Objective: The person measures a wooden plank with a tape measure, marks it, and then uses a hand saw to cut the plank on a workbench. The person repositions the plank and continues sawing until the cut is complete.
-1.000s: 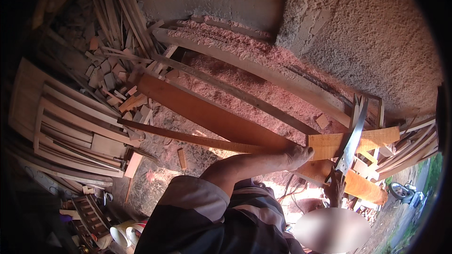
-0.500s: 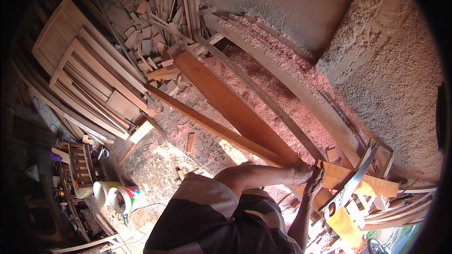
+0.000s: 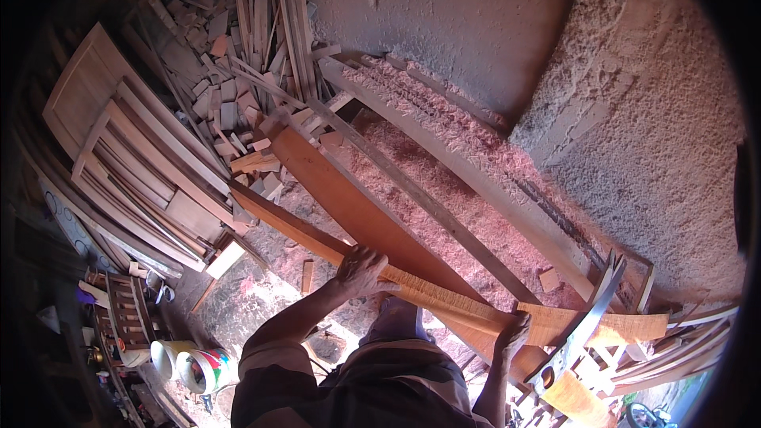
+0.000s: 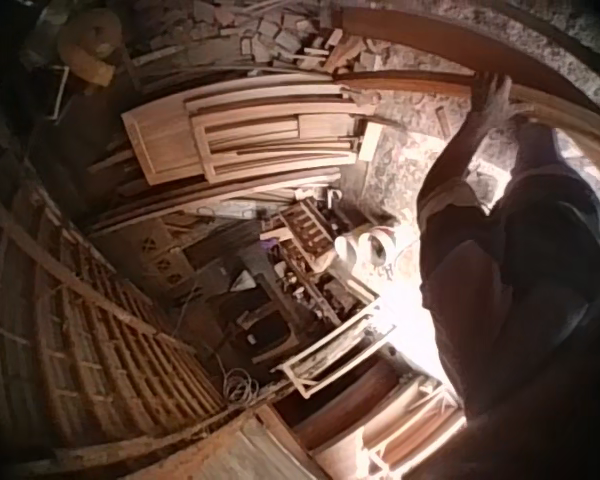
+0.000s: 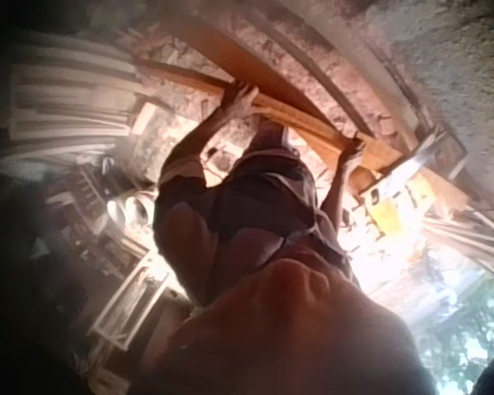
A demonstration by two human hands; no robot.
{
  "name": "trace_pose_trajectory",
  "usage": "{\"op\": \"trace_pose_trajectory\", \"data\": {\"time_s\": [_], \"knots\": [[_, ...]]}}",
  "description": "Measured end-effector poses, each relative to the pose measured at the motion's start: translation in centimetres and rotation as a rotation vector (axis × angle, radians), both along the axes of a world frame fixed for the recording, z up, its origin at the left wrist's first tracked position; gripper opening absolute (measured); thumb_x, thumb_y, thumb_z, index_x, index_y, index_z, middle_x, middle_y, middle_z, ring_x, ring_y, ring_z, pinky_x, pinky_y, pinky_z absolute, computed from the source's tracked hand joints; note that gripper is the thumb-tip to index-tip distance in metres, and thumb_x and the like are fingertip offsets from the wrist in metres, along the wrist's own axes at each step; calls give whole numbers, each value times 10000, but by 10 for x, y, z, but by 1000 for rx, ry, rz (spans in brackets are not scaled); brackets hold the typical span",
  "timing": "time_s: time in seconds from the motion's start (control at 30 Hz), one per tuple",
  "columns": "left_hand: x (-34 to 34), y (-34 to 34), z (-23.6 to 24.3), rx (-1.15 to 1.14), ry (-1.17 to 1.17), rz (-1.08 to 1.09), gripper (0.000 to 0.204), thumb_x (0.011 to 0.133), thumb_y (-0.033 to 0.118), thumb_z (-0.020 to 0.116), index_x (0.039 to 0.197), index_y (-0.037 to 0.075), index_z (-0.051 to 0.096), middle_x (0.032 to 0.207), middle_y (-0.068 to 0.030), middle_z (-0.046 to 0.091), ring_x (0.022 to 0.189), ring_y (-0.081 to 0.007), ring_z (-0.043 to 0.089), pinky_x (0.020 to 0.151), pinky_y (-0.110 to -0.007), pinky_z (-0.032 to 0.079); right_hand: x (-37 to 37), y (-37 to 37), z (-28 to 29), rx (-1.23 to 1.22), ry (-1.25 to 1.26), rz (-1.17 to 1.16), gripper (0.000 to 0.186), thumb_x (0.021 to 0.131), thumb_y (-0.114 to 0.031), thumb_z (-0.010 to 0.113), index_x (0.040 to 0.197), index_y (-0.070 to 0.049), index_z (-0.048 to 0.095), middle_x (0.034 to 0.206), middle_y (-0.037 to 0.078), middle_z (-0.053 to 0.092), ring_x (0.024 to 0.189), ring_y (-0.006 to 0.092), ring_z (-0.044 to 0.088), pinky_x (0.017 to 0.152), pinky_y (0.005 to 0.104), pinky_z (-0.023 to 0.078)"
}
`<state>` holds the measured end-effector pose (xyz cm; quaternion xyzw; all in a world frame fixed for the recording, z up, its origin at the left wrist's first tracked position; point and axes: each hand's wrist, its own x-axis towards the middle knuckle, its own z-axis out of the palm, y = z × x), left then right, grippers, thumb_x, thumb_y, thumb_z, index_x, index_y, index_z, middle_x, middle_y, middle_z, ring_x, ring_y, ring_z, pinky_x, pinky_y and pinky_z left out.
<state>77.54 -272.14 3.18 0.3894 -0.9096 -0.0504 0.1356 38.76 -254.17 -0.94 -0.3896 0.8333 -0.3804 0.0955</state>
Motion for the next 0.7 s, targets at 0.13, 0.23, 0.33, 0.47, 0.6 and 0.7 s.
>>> {"op": "trace_pose_trajectory", "data": {"time_s": [0.13, 0.23, 0.33, 0.47, 0.6, 0.7], "knots": [[14, -45, -10, 182, -10, -89, 706, 810, 730, 696, 949, 39, 662, 1000, -173, 685, 994, -367, 668, 896, -512, 510, -10, -27, -3, 43, -20, -44, 473, 1114, -345, 304, 996, 6, 599, 943, 229, 662, 882, 427, 641, 797, 542, 479], [-3, -83, -9, 119, 81, -199, 691, 838, 754, 654, 804, 64, 632, 773, -137, 673, 775, -352, 696, 711, -499, 549, -20, -48, 1, 28, -58, -154, 512, 1121, -374, 287, 1004, 2, 614, 913, 224, 667, 882, 430, 639, 797, 531, 481], [-20, -129, 6, 259, 7, -239, 725, 856, 783, 606, 772, 63, 643, 712, -156, 672, 700, -354, 706, 638, -497, 558, -24, -65, 17, 43, 14, -151, 565, 1129, -443, 288, 1094, 4, 631, 1009, 216, 680, 967, 400, 647, 882, 498, 484], [-55, -221, 28, 325, -102, -226, 797, 898, 830, 491, 709, 75, 662, 602, -155, 652, 597, -345, 698, 576, -504, 553, -24, -99, 43, -142, -158, -54, 629, 1123, -507, 308, 1372, 3, 579, 1362, 213, 612, 1285, 352, 559, 1116, 457, 394], [-103, -322, 34, 237, -120, -330, 891, 920, 889, 320, 492, 120, 460, 435, -58, 460, 383, -207, 473, 398, -450, 400, -22, -145, 49, -132, -346, -80, 725, 1108, -561, 329, 1575, -9, 382, 1615, 195, 402, 1509, 317, 339, 1252, 431, 225], [-140, -385, 25, 196, -136, -417, 910, 904, 912, 297, 503, 116, 475, 440, -48, 442, 401, -192, 462, 423, -455, 394, -21, -176, 34, -148, -530, -143, 721, 1107, -559, 341, 1579, -15, 373, 1630, 202, 375, 1516, 323, 324, 1252, 436, 226]]}}
